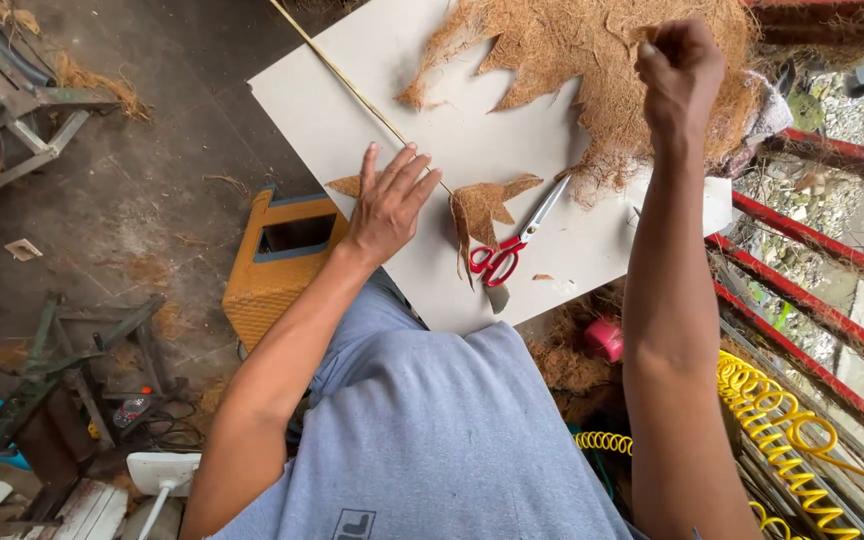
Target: The person assembles a decorative flower from coconut husk pieces, using scissors to trim and a hot glue gun to attach parts. They then use a spray gun to apply a coating to a small piece of husk and inspect it under a fan.
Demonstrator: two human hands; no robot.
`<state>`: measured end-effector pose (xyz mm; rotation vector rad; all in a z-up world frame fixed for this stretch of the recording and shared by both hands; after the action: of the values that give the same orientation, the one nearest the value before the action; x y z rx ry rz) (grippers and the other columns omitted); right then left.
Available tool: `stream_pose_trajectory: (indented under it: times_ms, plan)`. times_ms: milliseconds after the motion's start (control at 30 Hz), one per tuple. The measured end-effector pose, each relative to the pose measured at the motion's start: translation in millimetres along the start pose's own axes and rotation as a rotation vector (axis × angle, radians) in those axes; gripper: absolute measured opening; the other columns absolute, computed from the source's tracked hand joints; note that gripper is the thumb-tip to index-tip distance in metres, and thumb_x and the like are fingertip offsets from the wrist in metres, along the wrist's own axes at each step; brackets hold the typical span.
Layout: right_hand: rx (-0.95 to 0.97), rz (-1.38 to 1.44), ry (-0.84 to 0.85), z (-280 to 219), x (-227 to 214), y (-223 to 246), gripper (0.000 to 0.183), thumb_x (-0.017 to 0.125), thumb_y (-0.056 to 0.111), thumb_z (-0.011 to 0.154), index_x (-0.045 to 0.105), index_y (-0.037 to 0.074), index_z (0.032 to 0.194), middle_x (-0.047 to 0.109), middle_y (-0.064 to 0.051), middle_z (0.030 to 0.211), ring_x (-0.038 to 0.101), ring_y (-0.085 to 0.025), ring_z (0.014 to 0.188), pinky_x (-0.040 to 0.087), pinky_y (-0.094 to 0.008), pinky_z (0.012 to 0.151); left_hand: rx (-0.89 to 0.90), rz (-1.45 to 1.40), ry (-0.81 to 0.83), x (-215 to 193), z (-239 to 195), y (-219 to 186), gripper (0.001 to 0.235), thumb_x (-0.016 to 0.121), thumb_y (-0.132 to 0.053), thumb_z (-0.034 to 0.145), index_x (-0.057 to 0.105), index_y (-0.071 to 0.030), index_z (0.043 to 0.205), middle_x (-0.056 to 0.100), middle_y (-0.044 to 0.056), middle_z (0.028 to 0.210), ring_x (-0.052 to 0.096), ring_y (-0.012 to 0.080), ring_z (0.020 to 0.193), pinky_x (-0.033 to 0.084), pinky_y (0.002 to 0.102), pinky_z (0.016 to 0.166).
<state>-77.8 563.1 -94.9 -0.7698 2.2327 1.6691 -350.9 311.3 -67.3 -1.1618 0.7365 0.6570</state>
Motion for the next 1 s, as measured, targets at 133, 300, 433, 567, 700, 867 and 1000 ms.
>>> stream_pose_trajectory:
  times_ms: [133, 300, 433, 567, 700, 867, 1000]
  plan:
    - [-0.079, 0.226, 0.047, -70, 0, 43, 0.008, 0.063, 0.015, 0.103, 0.062, 0.007, 0.105, 0.061, -0.004, 0.092, 0.058, -0.013, 0.079, 0.056, -0.026, 0.074, -0.115, 0.017, -0.114, -43, 0, -17, 0.027, 0.063, 0.004, 0.093, 0.069, -0.009, 0.117, 0.069, 0.010, 0.118, 0.062, 0.0299, 0.121, 0.024, 0.060, 0.114]
    - [0.114, 0.475, 0.120, -182, 29, 32, 0.010, 0.064, 0.004, 0.095, 0.058, -0.002, 0.100, 0.058, -0.010, 0.084, 0.063, -0.019, 0.081, 0.055, -0.030, 0.075, -0.333, -0.539, -0.220, -63, -20, -60, 0.034, 0.071, -0.026, 0.093, 0.068, -0.019, 0.125, 0.068, -0.001, 0.111, 0.070, 0.0196, 0.099, 0.053, 0.039, 0.093]
    - [0.226, 0.529, 0.297, -275, 76, 35, 0.018, 0.072, 0.001, 0.087, 0.059, -0.004, 0.099, 0.062, -0.013, 0.081, 0.066, -0.022, 0.076, 0.056, -0.032, 0.071, -0.440, -1.018, -0.127, -54, -35, -112, 0.043, 0.074, -0.022, 0.093, 0.063, -0.013, 0.133, 0.067, 0.011, 0.105, 0.072, 0.0278, 0.088, 0.060, 0.037, 0.079]
    - [0.308, 0.640, 0.369, -334, 96, 22, 0.016, 0.071, -0.005, 0.085, 0.060, -0.008, 0.096, 0.060, -0.013, 0.076, 0.069, -0.023, 0.071, 0.059, -0.034, 0.068, -0.554, -1.099, -0.115, -33, -77, -130, 0.031, 0.075, -0.013, 0.091, 0.068, -0.007, 0.121, 0.067, 0.014, 0.090, 0.069, 0.0242, 0.075, 0.058, 0.037, 0.067]
    - [0.371, 0.600, 0.409, -366, 96, 21, 0.017, 0.071, -0.005, 0.087, 0.061, -0.010, 0.101, 0.059, -0.012, 0.080, 0.069, -0.024, 0.076, 0.060, -0.035, 0.070, -0.634, -1.056, -0.115, -27, -112, -139, 0.015, 0.074, -0.011, 0.090, 0.074, -0.006, 0.105, 0.067, 0.010, 0.080, 0.069, 0.0184, 0.067, 0.056, 0.032, 0.060]
    - [0.316, 0.414, 0.499, -377, 106, 13, 0.019, 0.072, -0.001, 0.088, 0.064, -0.008, 0.104, 0.062, -0.013, 0.082, 0.067, -0.020, 0.080, 0.058, -0.033, 0.074, -0.666, -0.967, -0.083, -15, -135, -137, 0.009, 0.075, -0.012, 0.089, 0.074, -0.007, 0.096, 0.067, 0.010, 0.073, 0.067, 0.0200, 0.063, 0.054, 0.032, 0.058]
    - [0.315, 0.311, 0.579, -389, 116, 3, 0.029, 0.078, 0.005, 0.085, 0.065, -0.005, 0.109, 0.065, -0.013, 0.085, 0.066, -0.019, 0.083, 0.058, -0.033, 0.076, -0.738, -0.917, -0.059, -1, -154, -133, 0.006, 0.074, -0.015, 0.089, 0.075, -0.010, 0.092, 0.066, 0.005, 0.066, 0.064, 0.0147, 0.057, 0.052, 0.028, 0.054]
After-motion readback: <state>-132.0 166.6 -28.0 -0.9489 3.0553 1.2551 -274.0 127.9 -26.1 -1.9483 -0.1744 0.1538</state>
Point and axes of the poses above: each hand's wrist, its own z-axis towards the middle knuckle, its own x-axis out of the palm, y = z × x, the point moved 10 cm from there along z, towards the middle knuckle
